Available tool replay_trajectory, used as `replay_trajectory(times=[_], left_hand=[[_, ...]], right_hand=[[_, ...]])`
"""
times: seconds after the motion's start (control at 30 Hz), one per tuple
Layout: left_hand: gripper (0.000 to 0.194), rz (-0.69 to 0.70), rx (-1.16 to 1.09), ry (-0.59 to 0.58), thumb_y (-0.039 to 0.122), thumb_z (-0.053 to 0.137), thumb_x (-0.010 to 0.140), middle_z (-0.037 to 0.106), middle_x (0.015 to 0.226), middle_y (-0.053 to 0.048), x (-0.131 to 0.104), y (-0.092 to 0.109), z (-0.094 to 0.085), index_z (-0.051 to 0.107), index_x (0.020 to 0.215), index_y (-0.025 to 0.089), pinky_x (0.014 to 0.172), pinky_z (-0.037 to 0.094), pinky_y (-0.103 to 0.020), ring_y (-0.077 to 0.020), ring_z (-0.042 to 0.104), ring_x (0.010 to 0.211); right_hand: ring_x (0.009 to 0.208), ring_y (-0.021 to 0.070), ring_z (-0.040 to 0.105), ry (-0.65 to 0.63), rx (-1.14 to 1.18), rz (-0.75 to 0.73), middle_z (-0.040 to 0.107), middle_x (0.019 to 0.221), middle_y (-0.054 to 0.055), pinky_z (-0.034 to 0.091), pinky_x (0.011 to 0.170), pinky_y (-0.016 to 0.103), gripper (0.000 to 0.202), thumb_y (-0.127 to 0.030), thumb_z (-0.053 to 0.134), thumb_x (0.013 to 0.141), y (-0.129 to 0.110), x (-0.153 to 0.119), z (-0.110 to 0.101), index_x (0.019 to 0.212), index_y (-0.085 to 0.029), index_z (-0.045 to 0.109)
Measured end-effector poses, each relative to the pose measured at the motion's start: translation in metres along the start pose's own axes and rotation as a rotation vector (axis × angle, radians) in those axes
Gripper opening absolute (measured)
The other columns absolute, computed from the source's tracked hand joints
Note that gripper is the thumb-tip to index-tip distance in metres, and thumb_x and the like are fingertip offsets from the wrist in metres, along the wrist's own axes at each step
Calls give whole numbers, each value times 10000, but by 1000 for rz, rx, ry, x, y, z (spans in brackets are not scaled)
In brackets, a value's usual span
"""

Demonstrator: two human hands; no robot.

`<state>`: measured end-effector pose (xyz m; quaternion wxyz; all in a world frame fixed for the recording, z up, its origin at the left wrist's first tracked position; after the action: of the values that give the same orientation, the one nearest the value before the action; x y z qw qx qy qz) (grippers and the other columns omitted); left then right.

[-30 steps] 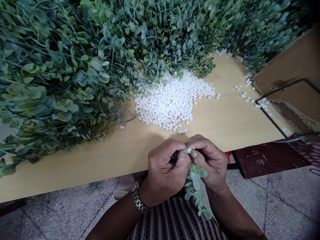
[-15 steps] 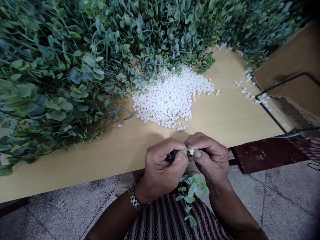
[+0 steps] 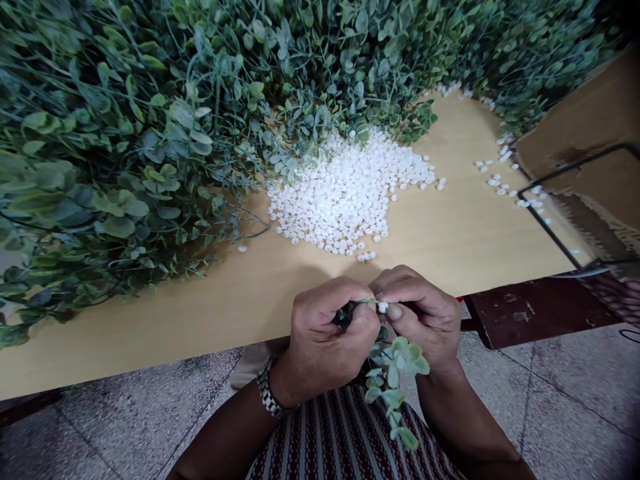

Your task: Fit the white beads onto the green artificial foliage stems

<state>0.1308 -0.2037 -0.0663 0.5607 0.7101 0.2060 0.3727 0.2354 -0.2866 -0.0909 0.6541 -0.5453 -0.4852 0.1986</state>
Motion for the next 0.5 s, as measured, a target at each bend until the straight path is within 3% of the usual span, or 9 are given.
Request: replay_trajectory(times=[0.23, 0.5], left_hand=[[146, 111, 30, 4, 0, 503, 686, 528, 567, 20, -2, 0, -2, 551, 657, 135, 457, 392, -174, -57, 454, 488], [154, 123, 16, -8, -17, 502, 680, 515, 568, 25, -1, -1, -1, 543, 642, 126, 450, 376, -159, -44, 436, 486]], right_hand=[[667, 146, 569, 18, -47, -79, 613, 760, 28, 477, 614, 316, 231, -72, 574, 767, 0, -2, 2, 926, -213, 666], [692, 151, 574, 21, -41, -112, 604, 794, 36, 479, 616, 320, 275, -49, 563, 763, -1, -4, 1, 961, -211, 666]])
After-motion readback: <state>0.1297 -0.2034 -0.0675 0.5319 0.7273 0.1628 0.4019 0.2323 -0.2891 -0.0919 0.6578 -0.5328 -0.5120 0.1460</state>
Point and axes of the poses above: each hand's wrist, its own x-axis towards the middle knuckle, its own z-axis out of the palm, y = z × x, the point moved 4 cm from there along x, towards the middle knuckle
